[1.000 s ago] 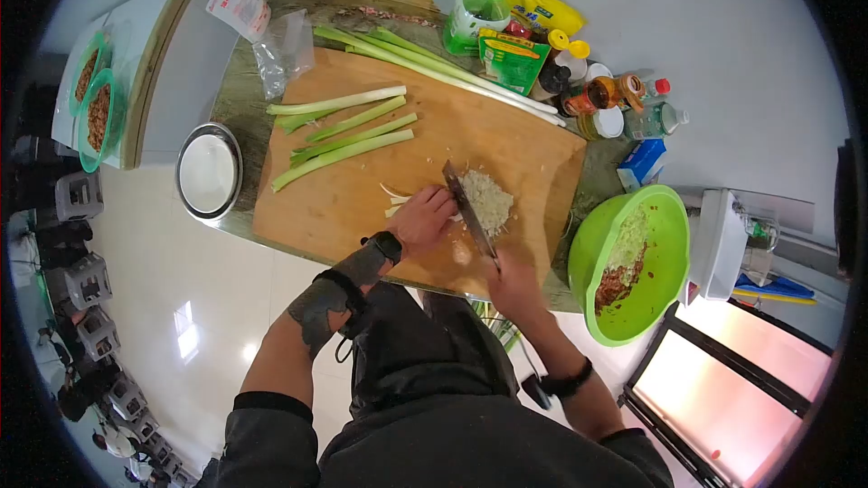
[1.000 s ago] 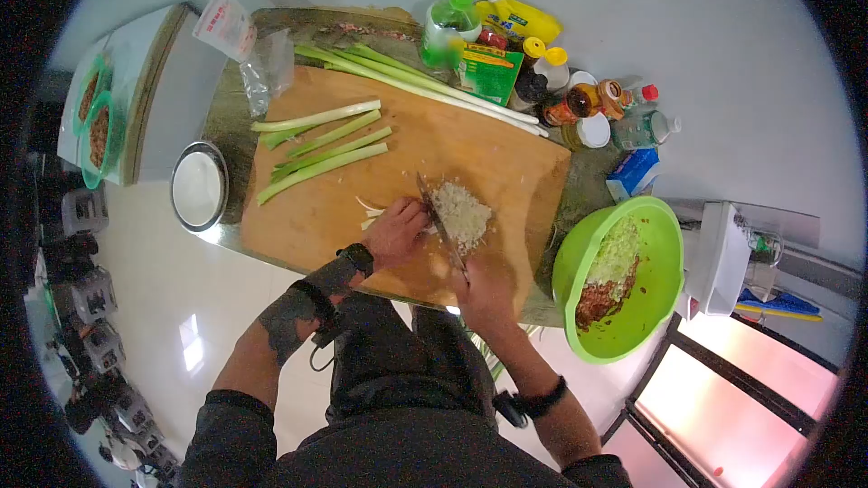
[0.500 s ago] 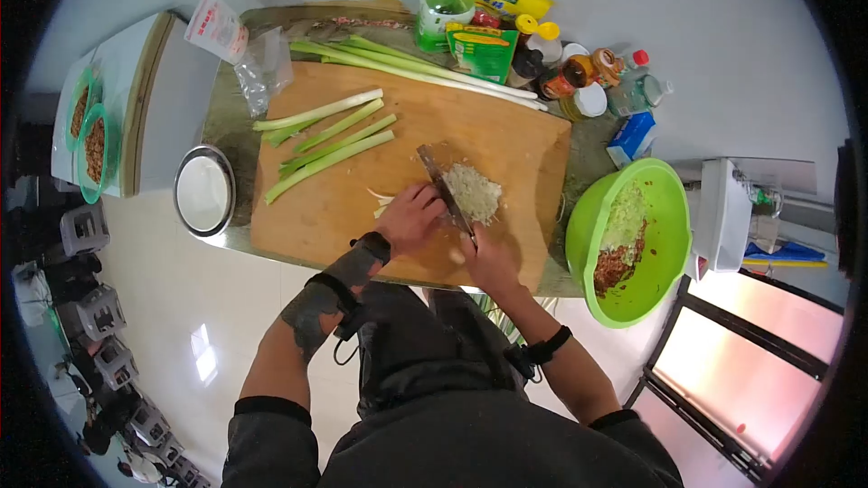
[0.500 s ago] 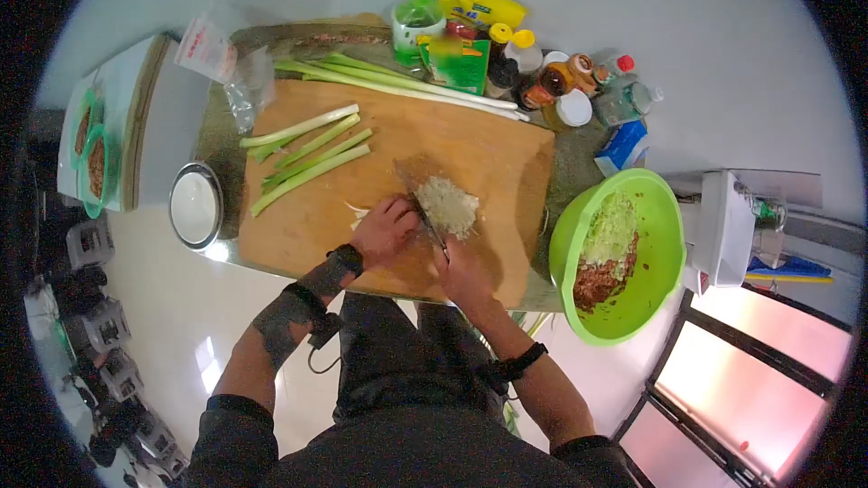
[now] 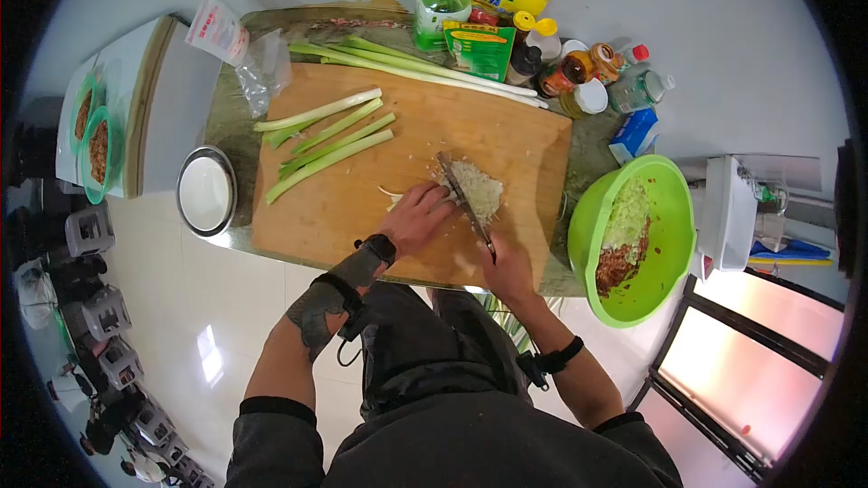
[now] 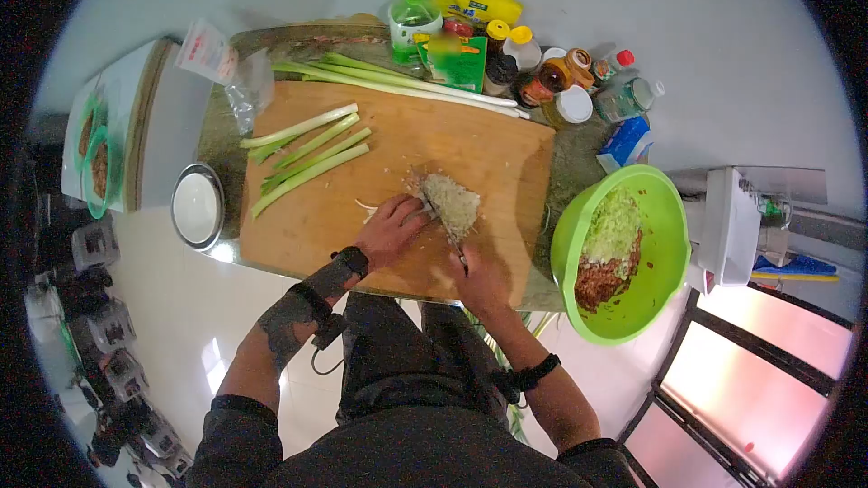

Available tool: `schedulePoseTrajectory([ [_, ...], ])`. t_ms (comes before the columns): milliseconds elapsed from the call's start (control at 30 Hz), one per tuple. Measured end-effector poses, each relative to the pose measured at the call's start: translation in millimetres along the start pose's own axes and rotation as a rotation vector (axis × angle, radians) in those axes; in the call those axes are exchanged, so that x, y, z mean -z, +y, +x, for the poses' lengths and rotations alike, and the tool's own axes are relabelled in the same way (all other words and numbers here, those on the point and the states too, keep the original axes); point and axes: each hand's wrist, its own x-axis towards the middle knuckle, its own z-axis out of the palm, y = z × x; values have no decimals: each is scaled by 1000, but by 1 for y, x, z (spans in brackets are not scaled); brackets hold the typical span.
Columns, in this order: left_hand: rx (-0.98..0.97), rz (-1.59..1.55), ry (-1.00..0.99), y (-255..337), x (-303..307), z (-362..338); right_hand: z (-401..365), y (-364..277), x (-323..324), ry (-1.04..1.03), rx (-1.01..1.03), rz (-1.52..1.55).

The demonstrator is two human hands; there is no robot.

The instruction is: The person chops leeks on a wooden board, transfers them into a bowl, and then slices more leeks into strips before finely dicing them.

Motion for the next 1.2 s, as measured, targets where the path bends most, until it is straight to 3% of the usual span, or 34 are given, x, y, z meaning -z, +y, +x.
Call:
schedulePoseTrajectory([
  [133,-32,-1,-32,3,19,4,-1,-5,9,-38,-48,43],
  [333,-59,19,-93,-5,20,8,-4,-28,32,6,46,-29],
  [533,-50,62,-65,-5,20,9,-15,-41,77,-162,-1,12],
  [733,-19,26,-36,-7,16,10,17,-21,4,-5,35,-117],
  [833,-21,-3,-21,-9,10,8,7,-38,49,-13,139,-79],
  [1033,-27,-18,43,-12,2,6,24,-34,12,-29,-6,-122],
  [1200,-22,-16,51,-10,-1,3,6,-40,51,-40,157,-95],
])
